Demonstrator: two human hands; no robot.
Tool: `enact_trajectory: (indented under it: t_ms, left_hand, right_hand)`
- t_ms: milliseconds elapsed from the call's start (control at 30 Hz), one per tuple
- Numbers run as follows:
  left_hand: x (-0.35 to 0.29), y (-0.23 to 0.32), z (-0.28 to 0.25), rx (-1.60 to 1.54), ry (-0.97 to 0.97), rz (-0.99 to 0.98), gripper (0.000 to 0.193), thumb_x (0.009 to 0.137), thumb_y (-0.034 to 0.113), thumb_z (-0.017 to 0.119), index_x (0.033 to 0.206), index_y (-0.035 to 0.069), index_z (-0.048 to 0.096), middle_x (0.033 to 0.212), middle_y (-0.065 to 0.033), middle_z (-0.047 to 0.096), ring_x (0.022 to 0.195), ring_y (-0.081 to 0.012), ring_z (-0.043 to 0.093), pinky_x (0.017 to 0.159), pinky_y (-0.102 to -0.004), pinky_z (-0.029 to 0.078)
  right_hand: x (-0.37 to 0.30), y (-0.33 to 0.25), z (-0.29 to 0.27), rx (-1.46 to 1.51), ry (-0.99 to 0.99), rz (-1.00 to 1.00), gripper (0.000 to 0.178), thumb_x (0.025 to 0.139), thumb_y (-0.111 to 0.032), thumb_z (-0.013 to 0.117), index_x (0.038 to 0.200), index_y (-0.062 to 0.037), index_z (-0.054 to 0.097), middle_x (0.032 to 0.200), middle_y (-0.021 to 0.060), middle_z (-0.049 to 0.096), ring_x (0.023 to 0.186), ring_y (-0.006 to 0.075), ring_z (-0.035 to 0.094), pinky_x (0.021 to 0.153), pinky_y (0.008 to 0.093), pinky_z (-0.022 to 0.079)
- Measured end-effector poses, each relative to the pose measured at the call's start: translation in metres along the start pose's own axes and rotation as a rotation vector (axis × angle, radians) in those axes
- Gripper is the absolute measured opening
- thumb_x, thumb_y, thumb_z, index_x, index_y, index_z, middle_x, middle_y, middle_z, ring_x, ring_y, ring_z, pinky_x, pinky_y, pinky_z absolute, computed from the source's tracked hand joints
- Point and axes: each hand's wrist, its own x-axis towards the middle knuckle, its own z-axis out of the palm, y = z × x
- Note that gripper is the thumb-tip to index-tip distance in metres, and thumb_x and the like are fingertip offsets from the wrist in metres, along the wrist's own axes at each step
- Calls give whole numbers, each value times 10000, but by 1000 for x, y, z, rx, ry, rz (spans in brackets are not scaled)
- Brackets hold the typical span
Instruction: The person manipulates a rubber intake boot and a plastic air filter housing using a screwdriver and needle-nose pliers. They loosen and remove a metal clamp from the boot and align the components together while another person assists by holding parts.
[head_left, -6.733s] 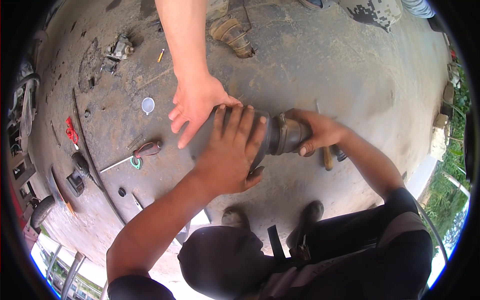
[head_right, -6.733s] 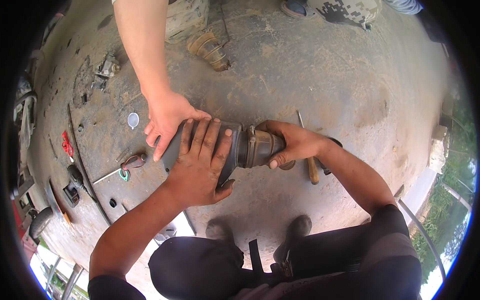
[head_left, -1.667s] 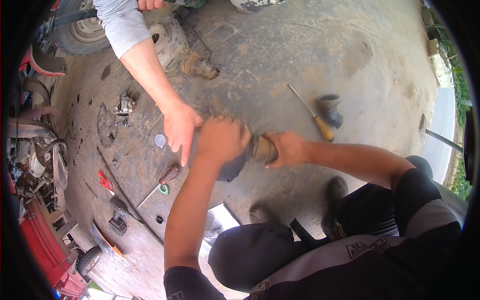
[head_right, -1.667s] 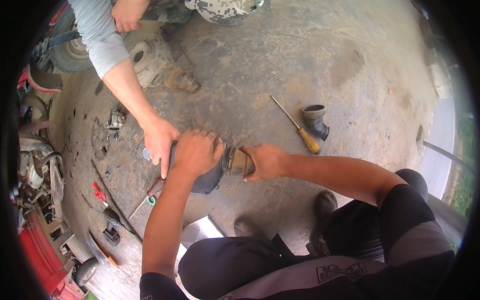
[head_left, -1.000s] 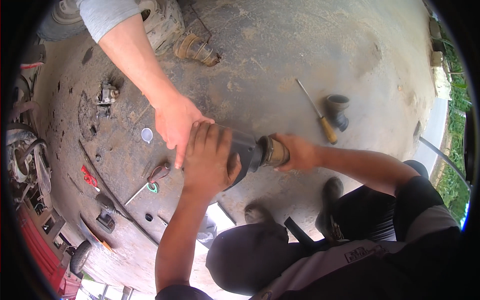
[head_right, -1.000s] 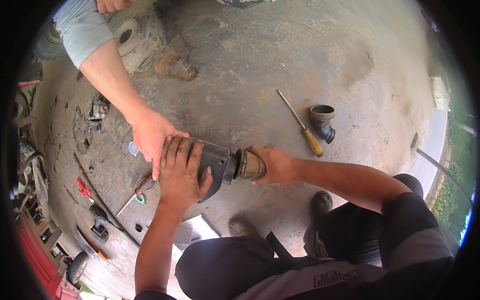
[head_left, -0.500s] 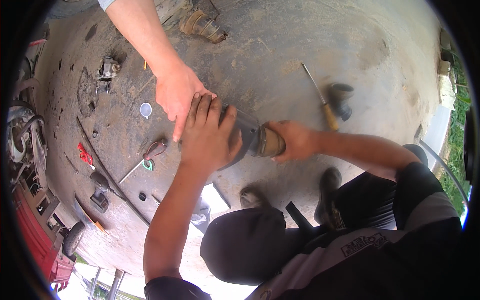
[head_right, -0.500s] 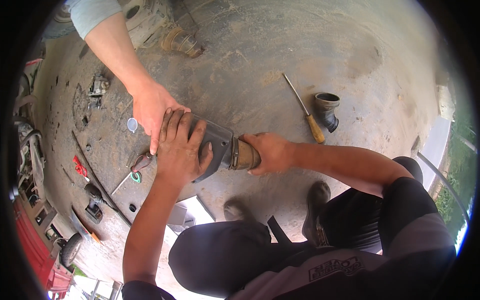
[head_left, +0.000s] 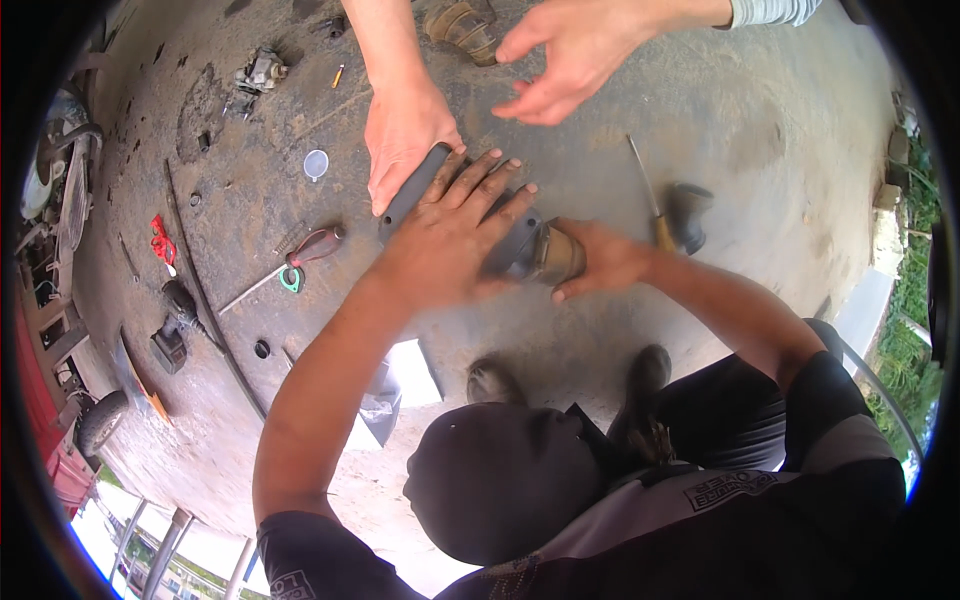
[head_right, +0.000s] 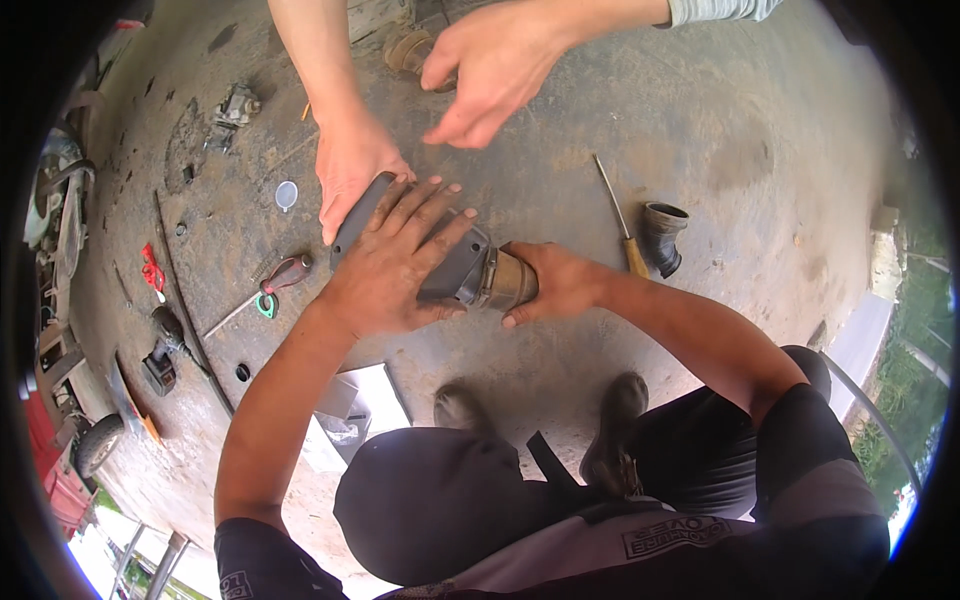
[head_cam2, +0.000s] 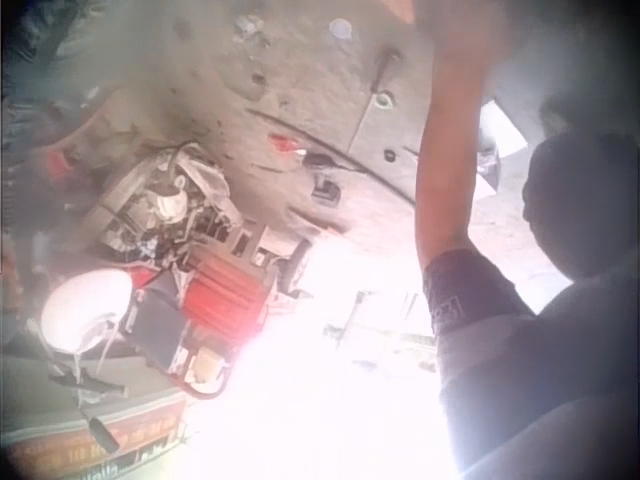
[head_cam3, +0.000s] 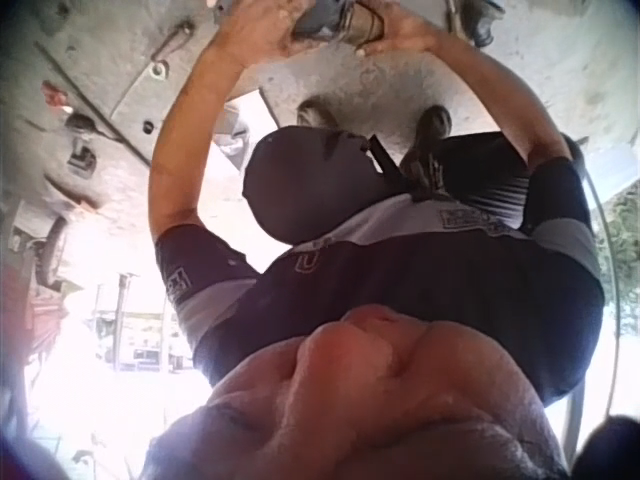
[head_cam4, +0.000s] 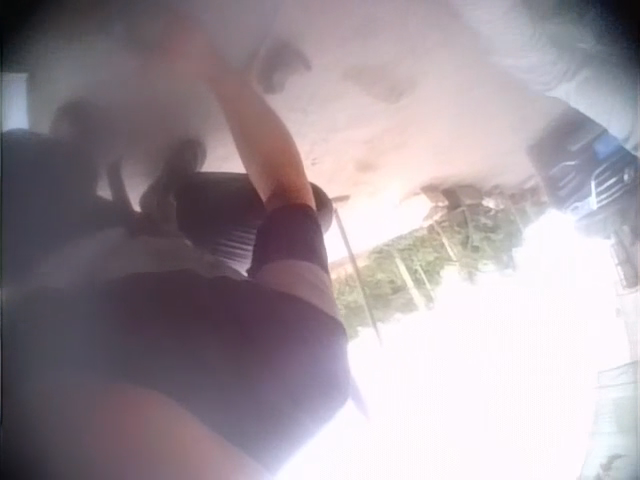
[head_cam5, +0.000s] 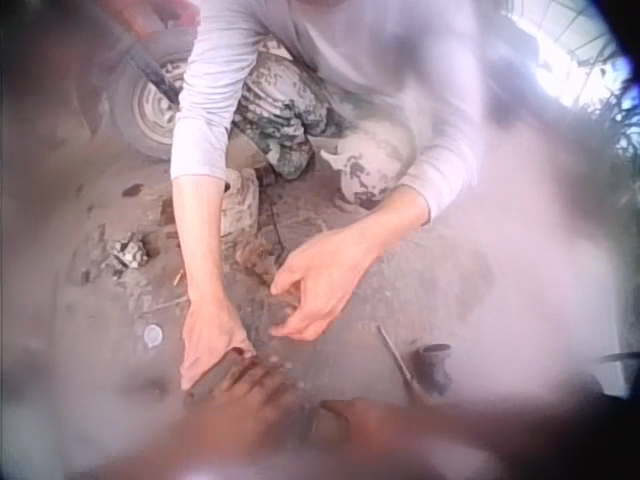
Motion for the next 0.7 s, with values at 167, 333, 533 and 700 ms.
enact_trajectory:
  t_ms: [167,333,533,700]
  left_hand:
    - [-17,-18,-31,231,-391,183,1155,700,516,928,1680,310,355,1775,-133,213,1655,-351,146,1308,-680,101]
    - [-16,-23,-24,251,-368,183,1033,733,548,893,1637,354,433,1778,-109,213,1657,-345,137,1297,-705,74]
    - [-24,-41,-20,185,-279,186,1059,695,566,904,1627,349,450,1770,-116,230,1650,-362,156,1288,-719,96]
    - [-23,-45,-23,200,-262,174,1138,671,570,914,1656,357,385,1756,-121,254,1641,-385,178,1278,-733,128]
  right_hand:
    - [-14,-7,15,-198,203,21,968,734,-419,965,1478,-24,488,1244,245,704,1178,427,686,1009,483,550]
    - [-14,-15,35,-364,402,32,989,729,-397,960,1494,-18,461,1253,260,697,1184,432,685,994,490,561]
    - [-9,-31,18,-170,249,134,964,728,-373,956,1465,22,477,1257,275,702,1197,420,698,1013,466,566]
    - [-9,-46,7,-62,204,194,952,722,-352,977,1451,39,507,1272,231,709,1208,320,702,1039,426,550]
